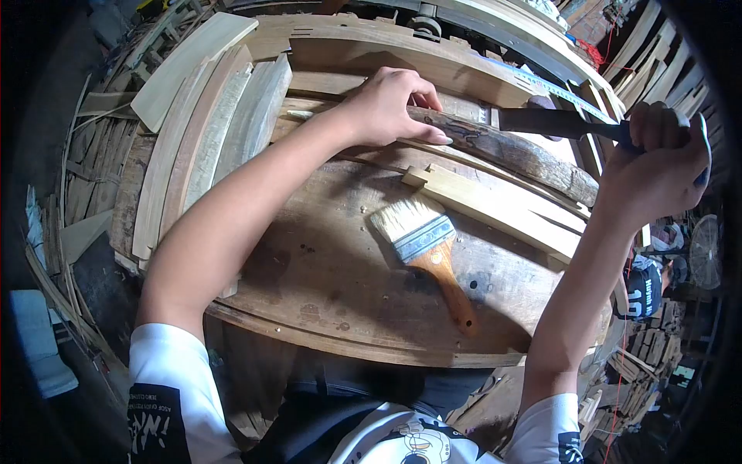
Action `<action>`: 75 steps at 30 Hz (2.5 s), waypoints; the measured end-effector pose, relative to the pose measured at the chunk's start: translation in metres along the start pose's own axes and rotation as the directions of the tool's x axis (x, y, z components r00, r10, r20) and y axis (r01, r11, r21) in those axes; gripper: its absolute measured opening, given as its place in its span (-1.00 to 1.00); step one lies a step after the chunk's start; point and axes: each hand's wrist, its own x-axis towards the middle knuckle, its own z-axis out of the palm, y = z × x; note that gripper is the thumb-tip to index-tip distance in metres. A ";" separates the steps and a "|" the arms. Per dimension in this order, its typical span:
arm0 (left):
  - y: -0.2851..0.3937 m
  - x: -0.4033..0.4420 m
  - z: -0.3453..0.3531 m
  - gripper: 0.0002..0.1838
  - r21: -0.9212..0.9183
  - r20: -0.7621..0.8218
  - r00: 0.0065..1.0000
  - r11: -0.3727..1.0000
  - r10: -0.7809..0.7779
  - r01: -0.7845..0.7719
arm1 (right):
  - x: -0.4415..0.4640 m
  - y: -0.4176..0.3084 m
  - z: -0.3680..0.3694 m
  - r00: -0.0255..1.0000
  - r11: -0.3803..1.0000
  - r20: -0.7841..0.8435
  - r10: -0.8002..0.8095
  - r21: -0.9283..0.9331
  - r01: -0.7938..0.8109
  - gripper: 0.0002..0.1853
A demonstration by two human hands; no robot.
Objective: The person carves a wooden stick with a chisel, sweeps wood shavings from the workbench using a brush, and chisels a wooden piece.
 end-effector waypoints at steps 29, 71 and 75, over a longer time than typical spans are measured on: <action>0.002 -0.001 0.001 -0.55 0.003 0.001 0.999 0.999 -0.049 0.049 | -0.016 -0.015 -0.001 0.994 0.992 0.019 -0.111 -0.064 0.112 -0.65; -0.010 0.002 0.002 -0.55 0.041 -0.042 0.996 0.996 0.076 -0.074 | -0.054 0.007 0.031 0.991 0.998 0.134 -0.010 0.057 0.003 -0.82; -0.008 0.000 0.001 -0.58 0.025 -0.040 0.998 0.999 0.048 -0.047 | -0.059 0.003 0.031 0.978 0.996 0.206 -0.039 0.081 0.023 -0.82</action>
